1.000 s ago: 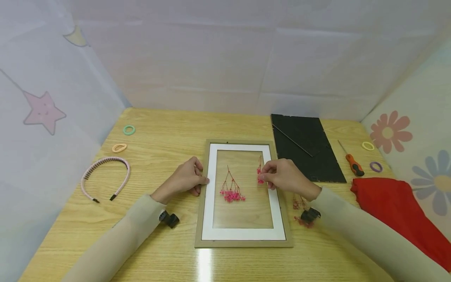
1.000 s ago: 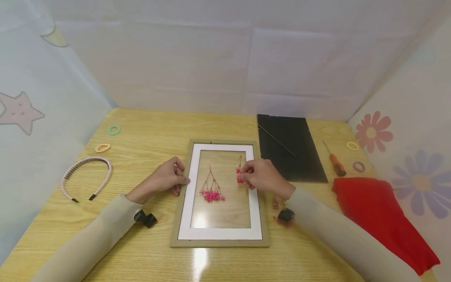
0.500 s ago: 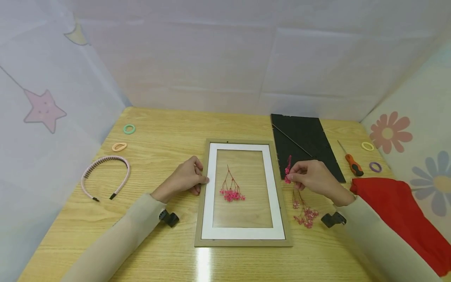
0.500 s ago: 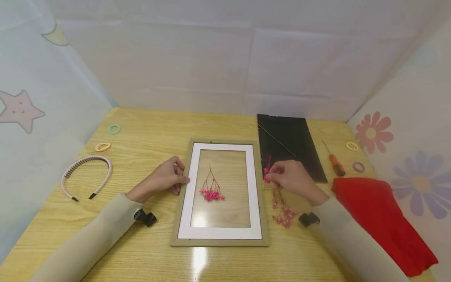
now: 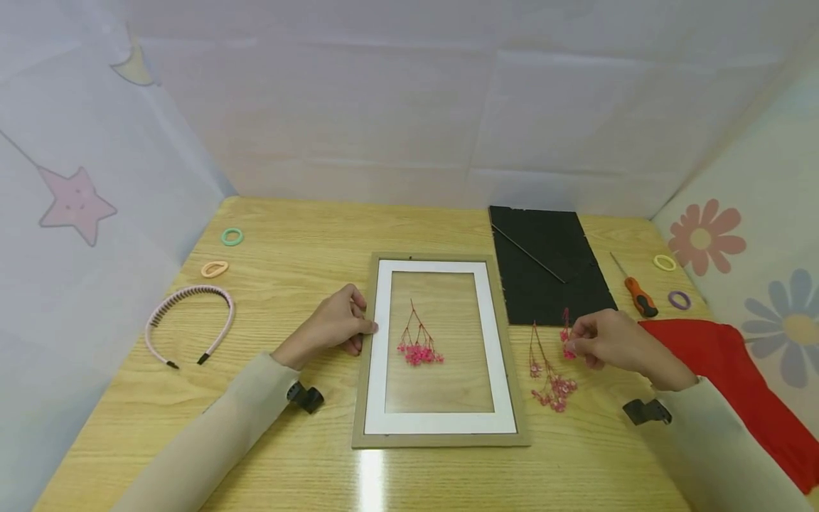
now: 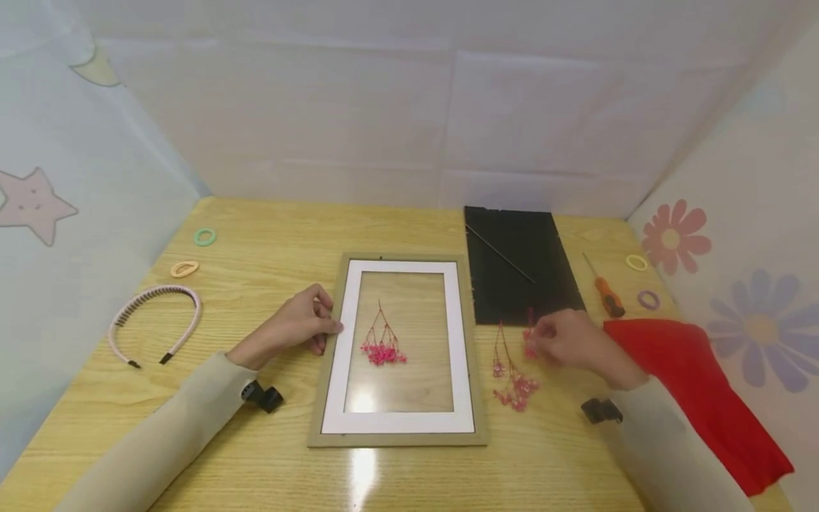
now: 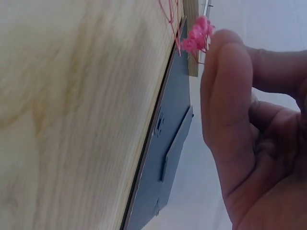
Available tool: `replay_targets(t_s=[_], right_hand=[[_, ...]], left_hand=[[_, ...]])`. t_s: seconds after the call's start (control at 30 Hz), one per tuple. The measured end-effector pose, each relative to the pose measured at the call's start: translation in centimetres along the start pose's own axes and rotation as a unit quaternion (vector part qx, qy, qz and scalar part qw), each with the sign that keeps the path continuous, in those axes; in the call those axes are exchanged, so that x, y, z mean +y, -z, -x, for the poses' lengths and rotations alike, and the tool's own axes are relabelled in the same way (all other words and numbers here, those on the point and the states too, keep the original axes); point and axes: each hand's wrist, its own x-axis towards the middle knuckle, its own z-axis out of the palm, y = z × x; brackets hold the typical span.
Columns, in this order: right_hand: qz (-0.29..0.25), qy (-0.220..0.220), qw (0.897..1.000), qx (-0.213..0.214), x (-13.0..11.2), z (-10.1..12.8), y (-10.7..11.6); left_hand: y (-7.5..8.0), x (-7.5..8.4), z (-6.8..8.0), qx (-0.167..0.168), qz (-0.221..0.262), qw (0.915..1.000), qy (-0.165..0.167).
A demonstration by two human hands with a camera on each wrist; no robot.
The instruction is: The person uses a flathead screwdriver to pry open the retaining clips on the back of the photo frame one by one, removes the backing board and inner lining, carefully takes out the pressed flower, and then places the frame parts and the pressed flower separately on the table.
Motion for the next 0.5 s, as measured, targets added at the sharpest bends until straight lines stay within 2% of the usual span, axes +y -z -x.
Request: replay_targets(t_s=[0.3, 0.5], right_hand=[[0.028, -0.026, 0.998, -0.056, 1.7, 0.4, -0.5], [0.035, -0.015, 0.997, -0.062, 2.1, 0.4, -1.1]], left_hand=[[0.0, 0.0, 0.0, 0.000, -0.002, 1.0000, -0.002], [0.0, 0.1, 0.1, 0.002, -0.003, 1.0000, 0.001]])
